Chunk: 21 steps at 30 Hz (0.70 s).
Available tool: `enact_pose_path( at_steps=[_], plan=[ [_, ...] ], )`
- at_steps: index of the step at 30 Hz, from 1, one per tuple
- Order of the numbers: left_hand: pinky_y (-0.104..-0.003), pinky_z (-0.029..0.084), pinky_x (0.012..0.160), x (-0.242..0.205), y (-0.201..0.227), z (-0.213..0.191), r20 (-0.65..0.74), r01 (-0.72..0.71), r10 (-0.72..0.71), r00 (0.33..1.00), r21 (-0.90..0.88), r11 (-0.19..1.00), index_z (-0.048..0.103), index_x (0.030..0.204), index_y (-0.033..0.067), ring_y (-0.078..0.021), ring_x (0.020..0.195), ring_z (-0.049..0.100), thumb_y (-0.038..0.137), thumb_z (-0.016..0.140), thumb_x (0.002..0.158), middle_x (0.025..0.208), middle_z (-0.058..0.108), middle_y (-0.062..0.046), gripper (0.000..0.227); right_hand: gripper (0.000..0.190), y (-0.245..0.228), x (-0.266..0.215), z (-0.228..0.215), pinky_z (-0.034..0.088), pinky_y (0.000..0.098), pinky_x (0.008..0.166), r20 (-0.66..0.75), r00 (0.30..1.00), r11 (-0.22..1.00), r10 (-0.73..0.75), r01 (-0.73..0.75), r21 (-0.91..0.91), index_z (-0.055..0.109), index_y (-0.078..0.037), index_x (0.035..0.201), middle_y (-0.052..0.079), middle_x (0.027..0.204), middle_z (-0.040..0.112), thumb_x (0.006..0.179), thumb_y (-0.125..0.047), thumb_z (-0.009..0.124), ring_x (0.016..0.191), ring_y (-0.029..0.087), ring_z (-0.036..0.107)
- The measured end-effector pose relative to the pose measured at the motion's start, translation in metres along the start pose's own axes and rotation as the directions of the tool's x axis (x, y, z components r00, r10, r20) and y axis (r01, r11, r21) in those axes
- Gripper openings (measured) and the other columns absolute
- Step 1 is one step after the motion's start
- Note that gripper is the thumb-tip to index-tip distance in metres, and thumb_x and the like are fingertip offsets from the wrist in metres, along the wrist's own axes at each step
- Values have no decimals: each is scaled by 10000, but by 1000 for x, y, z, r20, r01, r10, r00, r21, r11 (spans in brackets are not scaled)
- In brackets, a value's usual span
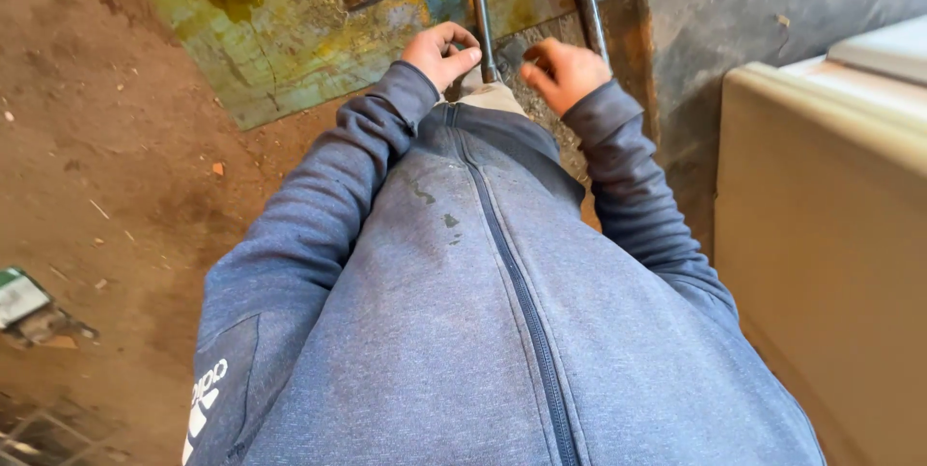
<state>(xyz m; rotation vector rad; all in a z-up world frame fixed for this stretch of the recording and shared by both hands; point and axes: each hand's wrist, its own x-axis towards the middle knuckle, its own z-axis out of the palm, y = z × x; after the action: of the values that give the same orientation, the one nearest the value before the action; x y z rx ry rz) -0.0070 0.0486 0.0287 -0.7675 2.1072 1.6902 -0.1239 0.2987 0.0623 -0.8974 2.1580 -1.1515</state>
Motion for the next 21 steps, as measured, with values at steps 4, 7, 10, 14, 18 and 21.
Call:
enact_pose_path(
  at_steps=[4, 7, 10, 14, 18, 21],
  plan=[
    [-267, 487, 533, -13, -7, -10, -47, 40, -41, 998, -17, 999, 695, 1091, 75, -85, 614, 585, 187, 697, 974, 762, 656, 11, 163, 307, -16, 13, 3, 558, 432, 745, 158, 987, 998, -36, 43, -39, 706, -80, 1124, 150, 940, 751, 983, -353, 708, 862, 336, 726],
    [-274, 509, 531, -27, -23, -28, -56, 91, -95, 994, -70, 993, 673, 1129, 84, -99, 640, 653, 203, 594, 1003, 817, 701, -2, 190, 298, -30, 23, 1, 548, 446, 741, 258, 957, 988, -131, 146, -42, 709, -79, 1097, 151, 934, 743, 977, -352, 700, 867, 349, 716],
    [-282, 521, 544, -40, -43, -51, -90, 142, -152, 984, -109, 984, 655, 1164, 86, -104, 673, 670, 209, 536, 1021, 876, 725, -21, 223, 284, -44, 34, -1, 541, 455, 741, 311, 935, 975, -169, 204, -84, 703, -79, 1078, 152, 936, 737, 986, -347, 689, 872, 360, 706],
    [-289, 538, 562, -56, -63, -75, -154, 161, -181, 971, -131, 978, 646, 1169, 89, -106, 695, 658, 207, 532, 1025, 902, 729, -37, 219, 264, -58, 42, 7, 546, 389, 723, 323, 934, 988, -152, 141, 56, 700, -58, 1124, 148, 895, 732, 1009, -291, 659, 802, 284, 710],
    [-296, 527, 569, -70, -65, -101, -173, 145, -162, 971, -110, 983, 657, 1147, 98, -116, 683, 645, 209, 560, 1014, 887, 710, -46, 199, 247, -77, 52, 28, 562, 299, 724, 289, 954, 957, -79, -8, 288, 689, -20, 1151, 93, 871, 747, 1071, -232, 591, 767, 137, 690],
    [-295, 526, 589, -74, -69, -124, -148, 87, -89, 985, -21, 996, 673, 1122, 102, -113, 687, 648, 217, 620, 983, 854, 708, -42, 187, 263, -105, 57, 39, 562, 294, 741, 223, 969, 951, -104, 31, 308, 702, -4, 1157, 80, 875, 735, 1092, -218, 563, 788, 124, 682]
  ],
)
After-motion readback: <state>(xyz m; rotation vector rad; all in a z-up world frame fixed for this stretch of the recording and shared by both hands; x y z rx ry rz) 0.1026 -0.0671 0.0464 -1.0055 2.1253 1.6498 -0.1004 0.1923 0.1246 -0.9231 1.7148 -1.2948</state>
